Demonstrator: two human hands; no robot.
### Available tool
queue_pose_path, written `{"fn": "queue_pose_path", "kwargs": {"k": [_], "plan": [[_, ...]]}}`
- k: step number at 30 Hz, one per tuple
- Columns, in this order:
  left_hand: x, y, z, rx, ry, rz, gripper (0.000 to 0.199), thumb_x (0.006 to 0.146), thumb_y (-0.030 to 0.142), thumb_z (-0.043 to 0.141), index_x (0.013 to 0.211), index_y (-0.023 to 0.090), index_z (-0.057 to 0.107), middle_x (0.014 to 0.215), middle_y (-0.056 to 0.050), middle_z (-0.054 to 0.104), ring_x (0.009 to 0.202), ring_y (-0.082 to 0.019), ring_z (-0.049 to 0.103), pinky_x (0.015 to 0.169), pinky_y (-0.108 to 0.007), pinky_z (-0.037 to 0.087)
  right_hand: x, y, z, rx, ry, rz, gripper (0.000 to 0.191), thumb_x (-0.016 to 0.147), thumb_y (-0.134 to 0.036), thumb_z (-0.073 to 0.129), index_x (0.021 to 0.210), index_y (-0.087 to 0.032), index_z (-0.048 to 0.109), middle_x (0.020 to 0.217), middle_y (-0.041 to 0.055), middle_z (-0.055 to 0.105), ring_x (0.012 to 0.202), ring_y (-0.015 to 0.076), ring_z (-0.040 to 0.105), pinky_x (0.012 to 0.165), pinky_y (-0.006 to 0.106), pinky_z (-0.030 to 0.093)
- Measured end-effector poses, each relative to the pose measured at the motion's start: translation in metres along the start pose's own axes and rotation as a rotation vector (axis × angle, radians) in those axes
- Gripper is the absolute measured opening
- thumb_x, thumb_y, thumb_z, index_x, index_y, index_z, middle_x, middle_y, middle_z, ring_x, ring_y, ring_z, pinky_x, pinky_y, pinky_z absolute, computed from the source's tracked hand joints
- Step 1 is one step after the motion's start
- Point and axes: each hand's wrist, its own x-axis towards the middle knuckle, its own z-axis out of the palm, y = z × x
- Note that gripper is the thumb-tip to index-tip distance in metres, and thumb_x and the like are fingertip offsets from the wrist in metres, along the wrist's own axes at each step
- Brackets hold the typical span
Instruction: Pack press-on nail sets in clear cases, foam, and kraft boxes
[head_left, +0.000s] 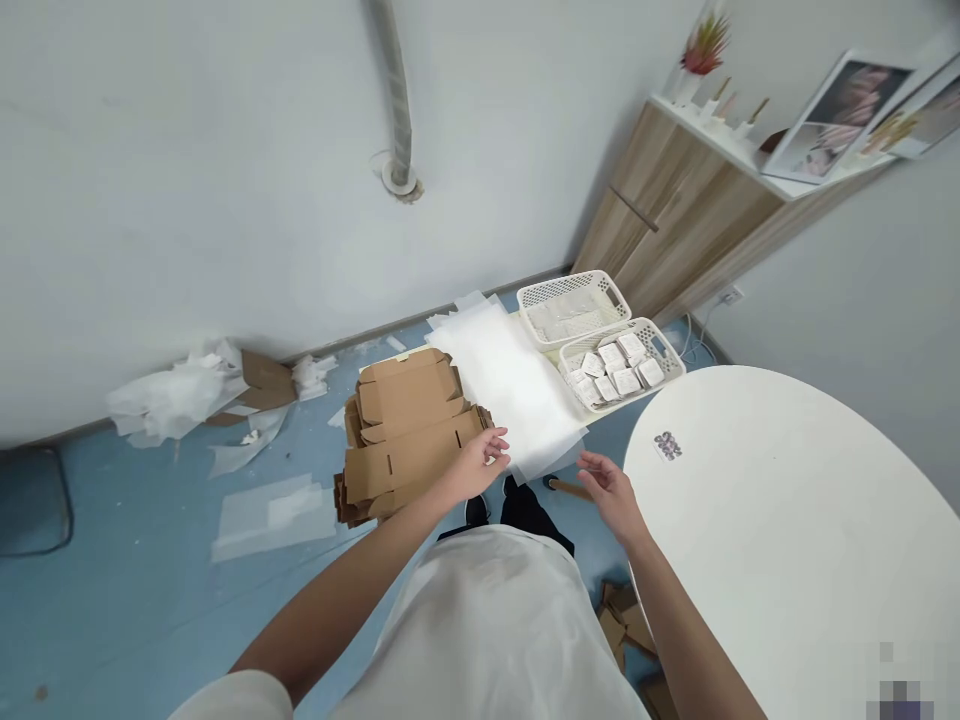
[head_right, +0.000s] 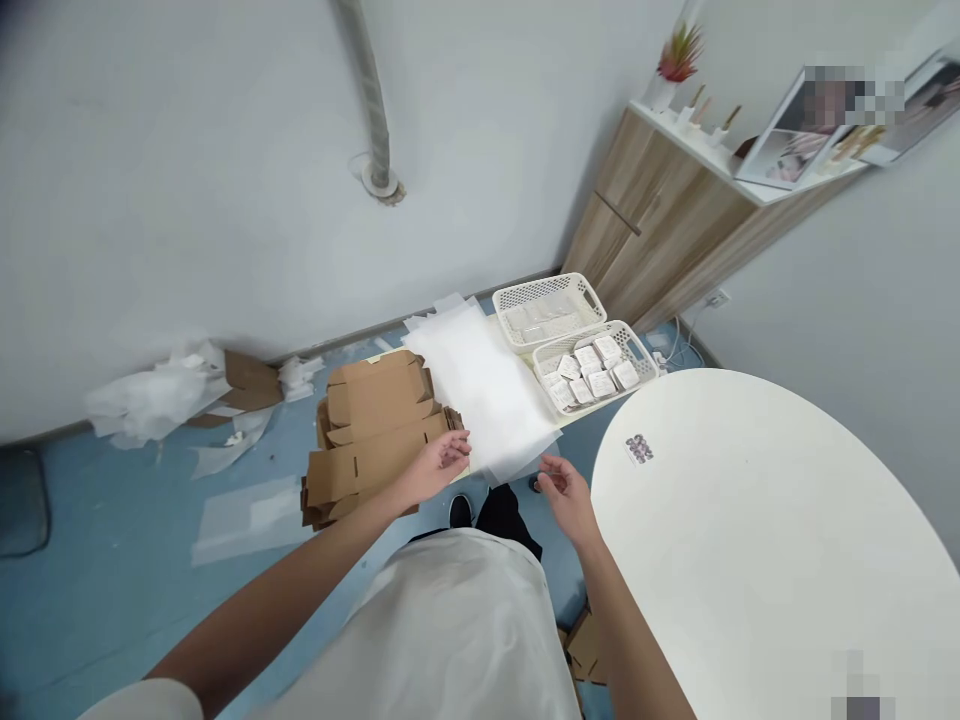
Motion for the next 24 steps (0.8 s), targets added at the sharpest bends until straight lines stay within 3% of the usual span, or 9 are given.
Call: {"fn": "queue_pose_path", "kwargs": {"k": [7, 14, 21, 24], "plan": [[0.062, 0.03, -0.016, 0.06, 0.01, -0.098, 0.04, 0.079, 0.036, 0.049, 0.117, 0.024, 0.048, 0.107, -0.008, 0.057, 0.088, -0.016, 0.057, 0.074, -0.032, 0.048, 0.109, -0.021, -0.015, -0.165, -0.106, -0.062, 0.041, 0.074, -0.042, 0.054, 0.109, -0.021, 0.054, 0.105, 0.0084, 0.061, 0.086, 0.0198, 0.059, 0.078, 0.037, 0.046], [0.174, 0.065, -0.005, 0.139, -0.007, -0.139, 0.041, 0.075, 0.036, 0.054, 0.115, 0.024, 0.05, 0.108, -0.006, 0.058, 0.091, -0.017, 0.057, 0.08, -0.032, 0.046, 0.225, -0.056, -0.045, -0.374, -0.127, -0.229, 0.035, 0.078, -0.036, 0.049, 0.11, -0.021, 0.053, 0.103, 0.0074, 0.061, 0.084, 0.0189, 0.058, 0.076, 0.036, 0.046], [0.28, 0.062, 0.023, -0.007, 0.037, -0.333, 0.054, 0.07, 0.033, 0.062, 0.119, 0.02, 0.046, 0.128, -0.012, 0.045, 0.113, -0.027, 0.046, 0.086, -0.036, 0.041, 0.326, -0.066, -0.045, -0.748, -0.194, -0.392, 0.039, 0.08, -0.029, 0.046, 0.117, -0.016, 0.049, 0.109, 0.0122, 0.058, 0.093, 0.0236, 0.056, 0.083, 0.038, 0.042], [0.309, 0.053, 0.031, -0.068, 0.069, -0.448, 0.061, 0.069, 0.03, 0.062, 0.125, 0.019, 0.039, 0.134, -0.013, 0.038, 0.118, -0.028, 0.041, 0.088, -0.037, 0.039, 0.353, -0.063, -0.033, -0.949, -0.244, -0.32, 0.038, 0.08, -0.028, 0.049, 0.116, -0.017, 0.049, 0.103, 0.0139, 0.06, 0.092, 0.0262, 0.056, 0.079, 0.038, 0.042]]}}
